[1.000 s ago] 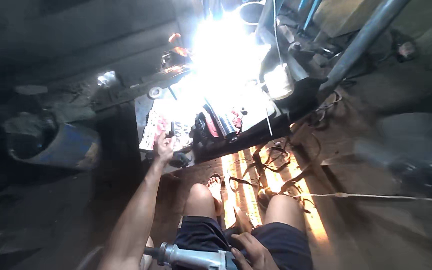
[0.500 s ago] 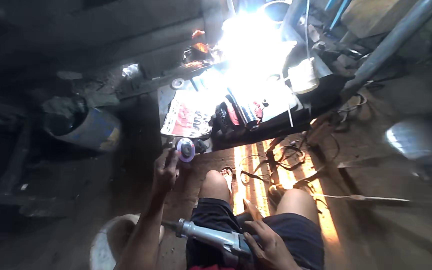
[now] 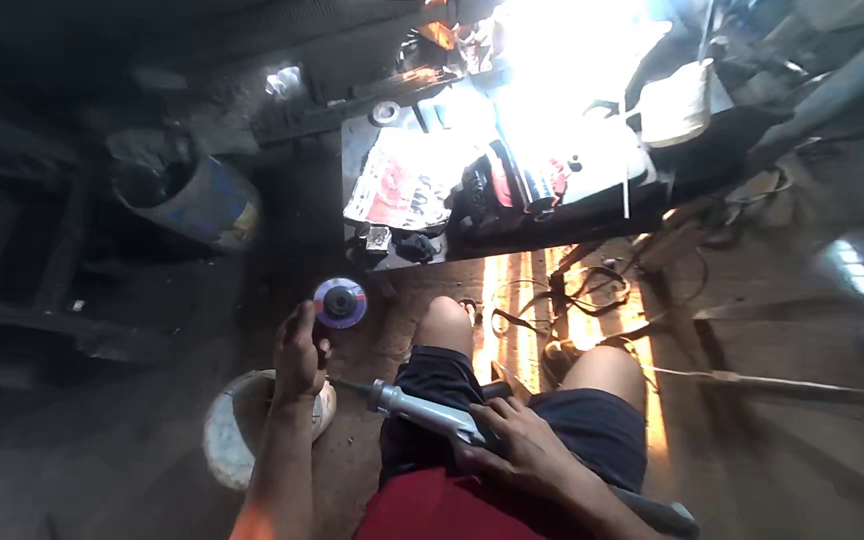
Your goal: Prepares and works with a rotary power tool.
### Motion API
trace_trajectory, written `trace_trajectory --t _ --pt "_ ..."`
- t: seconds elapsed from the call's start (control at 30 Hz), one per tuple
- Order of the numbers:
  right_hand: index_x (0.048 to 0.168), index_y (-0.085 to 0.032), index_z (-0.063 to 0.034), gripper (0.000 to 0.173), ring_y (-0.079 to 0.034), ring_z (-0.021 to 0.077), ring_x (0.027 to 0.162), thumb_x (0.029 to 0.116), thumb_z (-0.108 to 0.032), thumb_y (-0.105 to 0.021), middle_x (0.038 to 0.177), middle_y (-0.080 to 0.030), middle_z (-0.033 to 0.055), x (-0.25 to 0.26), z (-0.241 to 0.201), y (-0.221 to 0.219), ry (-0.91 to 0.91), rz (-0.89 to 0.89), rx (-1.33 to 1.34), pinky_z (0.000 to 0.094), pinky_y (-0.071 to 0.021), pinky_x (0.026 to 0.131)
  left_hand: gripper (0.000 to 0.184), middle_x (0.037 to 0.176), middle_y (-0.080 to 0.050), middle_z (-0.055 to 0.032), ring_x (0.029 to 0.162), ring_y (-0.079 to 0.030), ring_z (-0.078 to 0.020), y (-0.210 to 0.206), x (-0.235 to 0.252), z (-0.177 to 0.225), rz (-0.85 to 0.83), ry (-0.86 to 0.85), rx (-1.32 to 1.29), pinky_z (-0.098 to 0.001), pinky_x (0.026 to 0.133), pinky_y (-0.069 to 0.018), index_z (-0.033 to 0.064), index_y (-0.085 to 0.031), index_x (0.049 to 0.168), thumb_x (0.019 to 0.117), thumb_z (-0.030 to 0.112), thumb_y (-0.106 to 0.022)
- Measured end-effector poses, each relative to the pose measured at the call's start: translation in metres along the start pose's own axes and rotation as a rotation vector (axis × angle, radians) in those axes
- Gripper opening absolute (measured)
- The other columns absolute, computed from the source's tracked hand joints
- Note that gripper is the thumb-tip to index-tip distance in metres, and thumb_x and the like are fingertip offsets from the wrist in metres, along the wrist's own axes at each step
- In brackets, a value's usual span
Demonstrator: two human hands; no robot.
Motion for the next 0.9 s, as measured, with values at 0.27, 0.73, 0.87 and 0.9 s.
trace_trajectory --t 0.27,0.73,0.87,0.9 --pt "0.129 -0.06 -0.0051 0.086 -0.059 0.0386 0.122 0.0808 -0.076 -0.064 0.128 -0.063 0.0187 0.038 -0.054 0.011 -0.155 -0.324 -0.121 0.0579 -0.0505 0.096 0.022 0.074 -0.061 0.0 0.046 -0.045 -0.0057 0.007 -0.013 0.002 -0.018 -0.048 0.067 -0.0193 0.041 -0.0418 0.0108 -0.066 0.104 0.1102 0.022 -0.048" --pt "0.13 -0.058 -0.0058 0.052 -0.06 0.0396 0.121 0.0871 -0.034 -0.067 0.126 -0.063 0.0189 0.049 -0.082 -0.018 -0.181 -0.027 -0.17 0.0581 -0.0541 0.087 0.04 0.137 -0.061 -0.0197 0.125 -0.061 -0.0344 -0.183 0.158 -0.01 -0.366 -0.54 1.093 -0.0542 0.106 -0.0493 0.006 -0.06 0.137 0.1027 0.026 -0.058" --pt "0.134 -0.056 -0.005 0.056 -0.057 0.0415 0.126 0.0892 -0.035 -0.07 0.13 -0.062 0.0202 0.049 -0.073 -0.005 -0.286 -0.106 -0.141 0.0615 -0.0507 0.093 0.055 0.14 -0.059 -0.0233 0.128 -0.059 -0.0398 -0.198 0.158 -0.037 -0.367 -0.443 1.084 -0.0595 0.107 -0.0471 0.0052 -0.053 0.145 0.0999 0.034 -0.065" --pt "0.135 -0.055 -0.0047 0.057 -0.058 0.0423 0.125 0.0886 -0.033 -0.071 0.13 -0.062 0.021 0.053 -0.07 -0.001 -0.294 -0.126 -0.134 0.062 -0.0505 0.093 0.049 0.133 -0.063 -0.0233 0.122 -0.062 -0.0406 -0.193 0.15 -0.043 -0.38 -0.464 1.09 -0.061 0.103 -0.0496 0.0063 -0.058 0.139 0.1002 0.034 -0.065"
Point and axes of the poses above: each hand's wrist, its own x-axis towards the middle knuckle, its own y-axis out of the back of the hand, z = x × y, the point moved 2 cm from there along x, towards the middle knuckle
